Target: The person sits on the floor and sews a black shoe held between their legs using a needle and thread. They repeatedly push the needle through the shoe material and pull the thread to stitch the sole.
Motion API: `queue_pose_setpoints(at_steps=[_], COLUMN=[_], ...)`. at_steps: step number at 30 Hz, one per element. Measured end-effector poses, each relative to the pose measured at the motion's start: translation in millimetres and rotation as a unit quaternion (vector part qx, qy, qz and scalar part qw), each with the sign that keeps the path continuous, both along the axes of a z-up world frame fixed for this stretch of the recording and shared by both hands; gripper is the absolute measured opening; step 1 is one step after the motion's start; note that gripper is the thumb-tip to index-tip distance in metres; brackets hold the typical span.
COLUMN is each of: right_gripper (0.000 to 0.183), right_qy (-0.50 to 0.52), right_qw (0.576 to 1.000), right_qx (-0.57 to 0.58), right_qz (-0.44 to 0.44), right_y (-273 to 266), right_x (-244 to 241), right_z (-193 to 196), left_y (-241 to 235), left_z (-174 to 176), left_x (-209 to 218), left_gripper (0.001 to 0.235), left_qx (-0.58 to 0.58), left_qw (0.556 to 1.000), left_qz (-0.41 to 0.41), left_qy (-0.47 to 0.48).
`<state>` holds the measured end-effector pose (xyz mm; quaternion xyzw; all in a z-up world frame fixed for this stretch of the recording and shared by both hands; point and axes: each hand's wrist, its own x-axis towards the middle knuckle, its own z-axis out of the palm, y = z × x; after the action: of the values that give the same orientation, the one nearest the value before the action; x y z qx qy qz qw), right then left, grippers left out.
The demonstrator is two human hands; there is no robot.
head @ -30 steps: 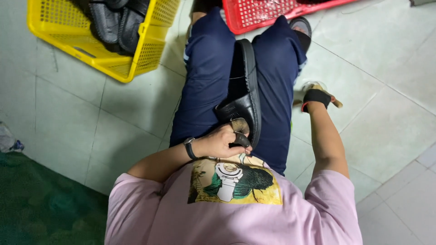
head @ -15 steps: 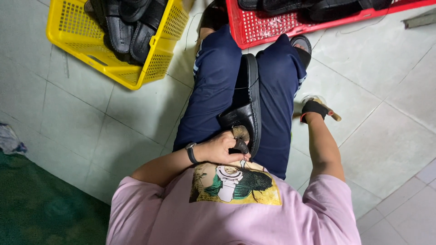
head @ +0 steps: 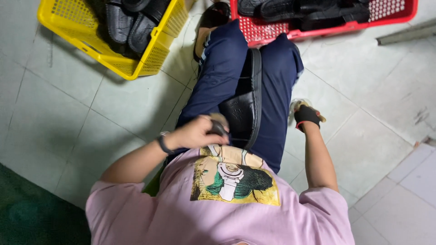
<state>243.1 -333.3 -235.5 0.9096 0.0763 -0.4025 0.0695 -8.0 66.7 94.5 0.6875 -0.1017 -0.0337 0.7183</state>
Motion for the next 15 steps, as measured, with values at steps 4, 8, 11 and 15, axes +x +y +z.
queue_pose_setpoints(at_steps=[4,8,11,15], right_gripper=[0.041,0.019,0.026,0.026], right_qy=[-0.038,-0.17,-0.135,-0.182], right_qw=[0.99,0.903,0.818,0.786], right_qx=[0.098,0.32,0.47,0.547], right_qz=[-0.089,-0.23,-0.304,-0.223], right_y=[-17.3,-14.8,27.6,35.8], right_x=[-37.0,-82.4,-111.5,-140.6], right_z=[67.7,184.2,282.0,286.5], left_y=[69.4,131.8,91.6,-32.4], left_z=[-5.1,-23.4,17.6,36.6], left_x=[-40.2,-75.4,-48.3,-8.2], left_gripper=[0.01,0.016,0.064,0.034], left_qx=[0.0,0.65,0.748,0.229], left_qw=[0.983,0.672,0.635,0.942], left_qz=[0.071,0.147,0.189,0.246], left_qy=[0.167,0.323,0.029,0.011])
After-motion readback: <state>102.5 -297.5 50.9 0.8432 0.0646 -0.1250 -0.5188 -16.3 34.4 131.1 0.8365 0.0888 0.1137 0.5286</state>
